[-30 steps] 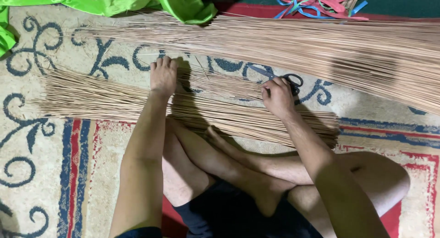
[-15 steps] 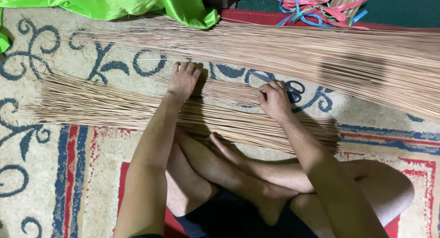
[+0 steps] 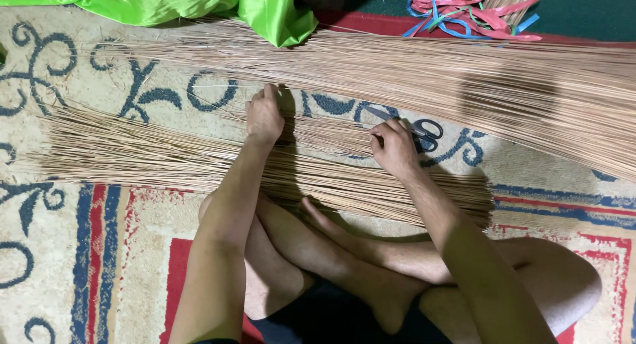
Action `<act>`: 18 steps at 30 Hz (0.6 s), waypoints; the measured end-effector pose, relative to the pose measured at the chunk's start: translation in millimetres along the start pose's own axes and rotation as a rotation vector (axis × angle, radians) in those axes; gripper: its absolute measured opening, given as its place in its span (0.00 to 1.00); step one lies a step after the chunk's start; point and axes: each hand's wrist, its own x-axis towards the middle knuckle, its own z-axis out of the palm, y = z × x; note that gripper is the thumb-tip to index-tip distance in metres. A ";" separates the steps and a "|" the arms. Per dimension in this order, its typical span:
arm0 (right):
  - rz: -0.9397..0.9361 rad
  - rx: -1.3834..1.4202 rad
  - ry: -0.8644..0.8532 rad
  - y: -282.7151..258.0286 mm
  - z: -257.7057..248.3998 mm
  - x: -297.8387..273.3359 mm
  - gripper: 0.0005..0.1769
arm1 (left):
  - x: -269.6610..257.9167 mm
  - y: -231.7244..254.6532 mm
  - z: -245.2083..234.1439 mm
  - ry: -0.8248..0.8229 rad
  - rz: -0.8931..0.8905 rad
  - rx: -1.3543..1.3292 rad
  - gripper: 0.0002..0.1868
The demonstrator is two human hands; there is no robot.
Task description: Sorting and aligning broom straws to assemble a traditional broom
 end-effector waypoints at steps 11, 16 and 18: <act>0.029 0.022 0.024 -18.9 -13.2 15.3 0.08 | 5.8 41.8 -52.8 0.160 0.204 0.219 0.13; 0.018 0.046 0.017 -38.6 -21.3 23.0 0.07 | 22.7 46.4 -49.8 0.172 0.205 0.356 0.06; -0.003 0.032 -0.005 -20.8 -7.1 17.1 0.07 | 26.5 46.9 -48.4 0.181 0.231 0.379 0.04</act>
